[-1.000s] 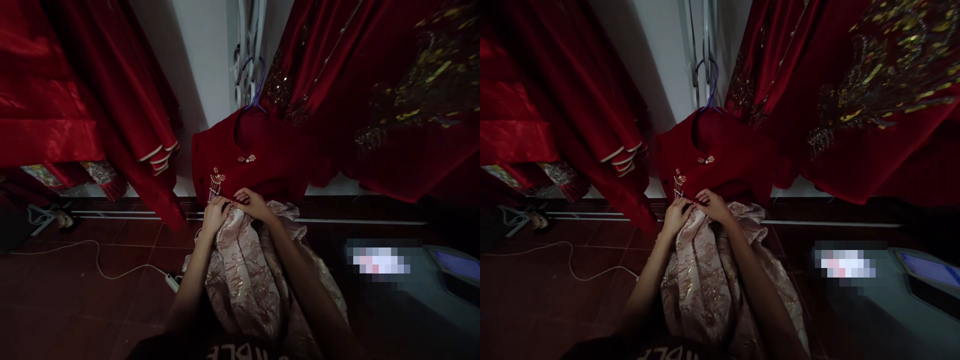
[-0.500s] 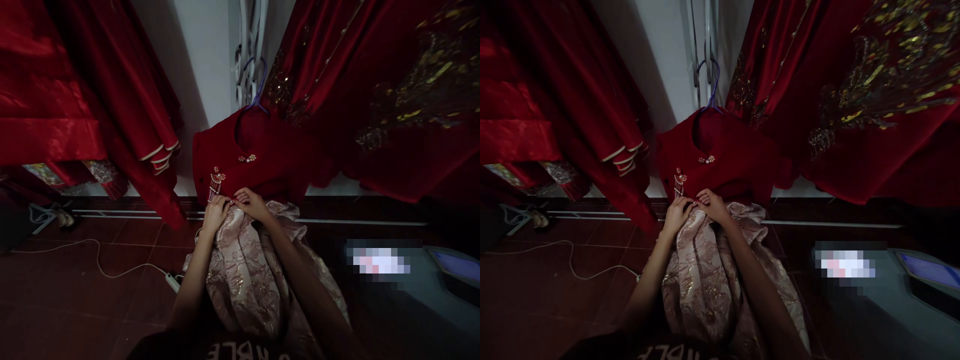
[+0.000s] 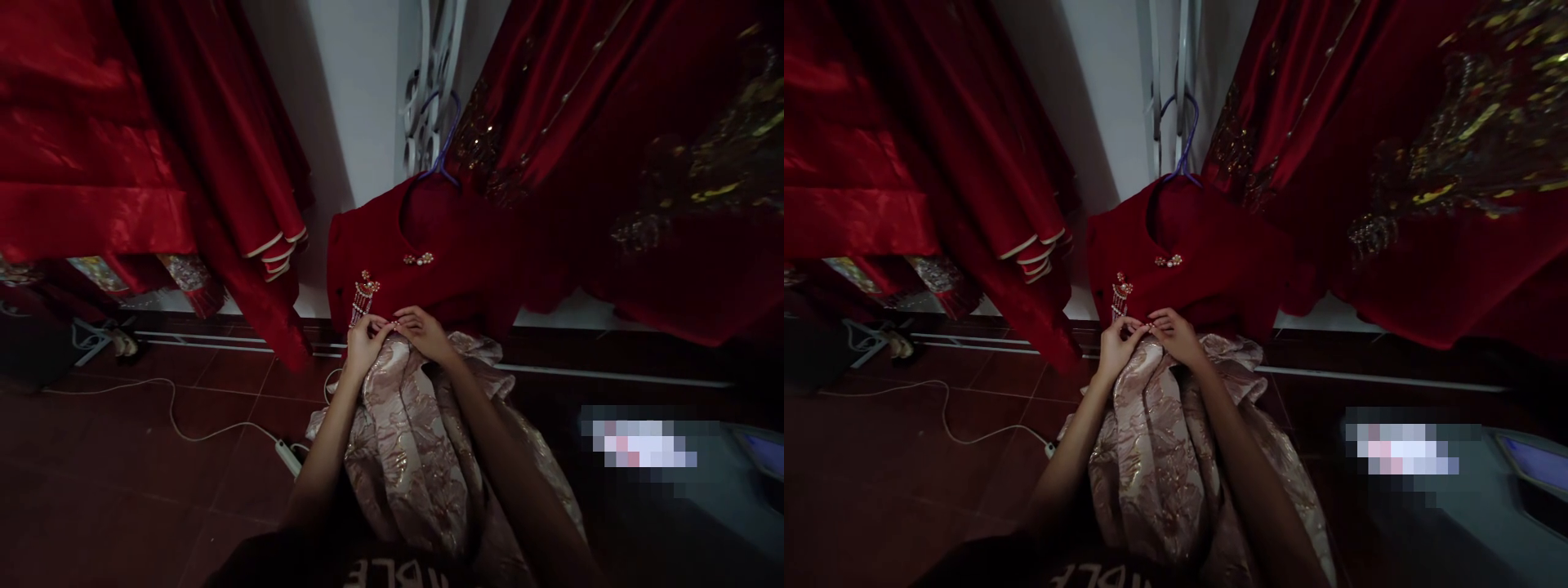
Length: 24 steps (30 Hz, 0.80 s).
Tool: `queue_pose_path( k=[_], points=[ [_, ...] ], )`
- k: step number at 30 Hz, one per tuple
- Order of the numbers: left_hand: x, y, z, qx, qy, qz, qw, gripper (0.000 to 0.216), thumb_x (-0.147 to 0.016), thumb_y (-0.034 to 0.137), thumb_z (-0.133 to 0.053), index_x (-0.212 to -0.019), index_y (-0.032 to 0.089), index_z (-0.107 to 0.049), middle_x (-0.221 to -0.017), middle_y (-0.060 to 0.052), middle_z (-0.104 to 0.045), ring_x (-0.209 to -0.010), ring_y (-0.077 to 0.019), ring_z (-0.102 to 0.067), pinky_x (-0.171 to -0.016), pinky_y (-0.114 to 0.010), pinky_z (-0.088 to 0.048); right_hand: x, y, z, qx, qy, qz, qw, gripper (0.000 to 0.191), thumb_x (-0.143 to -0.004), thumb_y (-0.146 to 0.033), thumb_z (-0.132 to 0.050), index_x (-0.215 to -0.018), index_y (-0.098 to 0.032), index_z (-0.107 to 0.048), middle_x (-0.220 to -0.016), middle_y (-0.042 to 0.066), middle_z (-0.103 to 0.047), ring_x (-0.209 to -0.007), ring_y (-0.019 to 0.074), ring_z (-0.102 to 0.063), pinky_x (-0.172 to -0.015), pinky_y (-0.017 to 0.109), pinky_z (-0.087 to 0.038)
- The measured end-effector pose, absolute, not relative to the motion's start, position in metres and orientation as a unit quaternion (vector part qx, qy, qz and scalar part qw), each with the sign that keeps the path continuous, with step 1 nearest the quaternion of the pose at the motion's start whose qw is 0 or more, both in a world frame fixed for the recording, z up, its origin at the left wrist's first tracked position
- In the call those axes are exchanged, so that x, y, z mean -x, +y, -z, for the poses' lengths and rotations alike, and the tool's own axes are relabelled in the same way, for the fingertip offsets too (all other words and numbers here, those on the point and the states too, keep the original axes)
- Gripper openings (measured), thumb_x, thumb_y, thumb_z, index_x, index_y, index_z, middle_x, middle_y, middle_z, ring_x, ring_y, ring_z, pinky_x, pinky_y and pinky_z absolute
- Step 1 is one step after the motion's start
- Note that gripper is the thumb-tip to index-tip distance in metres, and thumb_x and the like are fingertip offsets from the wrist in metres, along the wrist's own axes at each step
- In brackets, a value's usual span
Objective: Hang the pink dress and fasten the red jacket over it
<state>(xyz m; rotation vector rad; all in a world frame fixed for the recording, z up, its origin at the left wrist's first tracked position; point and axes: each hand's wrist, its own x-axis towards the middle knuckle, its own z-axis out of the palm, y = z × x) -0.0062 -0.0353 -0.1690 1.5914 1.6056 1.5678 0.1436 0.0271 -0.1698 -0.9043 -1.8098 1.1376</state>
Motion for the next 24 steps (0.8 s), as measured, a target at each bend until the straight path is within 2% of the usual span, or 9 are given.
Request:
queue_pose_path(
  k=[7,13,16,19,24],
  points=[
    [-0.002,-0.029,0.170,-0.526,0.573,-0.584,0.232,0.029,-0.075,0.043,-0.065,-0.084,0.016,-0.063,-0.080,-0.005,-0.068,-0.074,-0.0141,-0.063,-0.070,-0.027,-0.048,-0.140,0.022,0.168,0.359,-0.701,-0.454,0.416,0.030,-0.074,-0.031,-0.063,-0.100,-0.019,-0.055,-0.089,0.004,-0.061,-0.081,0.0128,-0.059,-0.073,0.027,-0.050],
    [-0.003,-0.033,0.166,-0.459,0.478,-0.603,0.445,0.031,-0.066,0.040,-0.072,-0.081,0.014,-0.065,-0.078,-0.004,-0.067,-0.066,-0.0115,-0.062,-0.062,-0.025,-0.052,-0.141,0.016,0.157,0.356,-0.710,-0.418,0.440,0.026,-0.067,-0.024,-0.062,-0.093,-0.018,-0.058,-0.081,0.001,-0.058,-0.076,0.0127,-0.054,-0.070,0.025,-0.046],
    [-0.003,-0.032,0.158,-0.384,0.460,-0.638,0.484,0.038,-0.064,0.040,-0.075,-0.090,0.015,-0.063,-0.076,-0.002,-0.065,-0.061,-0.0091,-0.061,-0.061,-0.024,-0.053,-0.144,0.014,0.151,0.333,-0.695,-0.441,0.459,0.021,-0.064,-0.020,-0.056,-0.085,-0.018,-0.056,-0.073,-0.001,-0.054,-0.070,0.0115,-0.051,-0.066,0.024,-0.043],
    [0.002,-0.022,0.146,-0.338,0.428,-0.694,0.470,0.039,-0.068,0.041,-0.073,-0.097,0.017,-0.064,-0.083,-0.002,-0.066,-0.069,-0.0092,-0.063,-0.072,-0.027,-0.055,-0.147,0.011,0.146,0.318,-0.674,-0.494,0.448,0.018,-0.062,-0.020,-0.050,-0.079,-0.018,-0.054,-0.067,-0.003,-0.050,-0.060,0.0099,-0.048,-0.058,0.022,-0.040],
    [0.013,-0.002,0.130,-0.311,0.382,-0.717,0.493,0.031,-0.071,0.035,-0.072,-0.094,0.015,-0.068,-0.090,-0.004,-0.070,-0.081,-0.0110,-0.065,-0.089,-0.033,-0.051,-0.148,0.008,0.142,0.334,-0.656,-0.505,0.450,0.014,-0.059,-0.021,-0.048,-0.073,-0.019,-0.051,-0.057,-0.005,-0.044,-0.051,0.0083,-0.043,-0.051,0.021,-0.036]
  ],
)
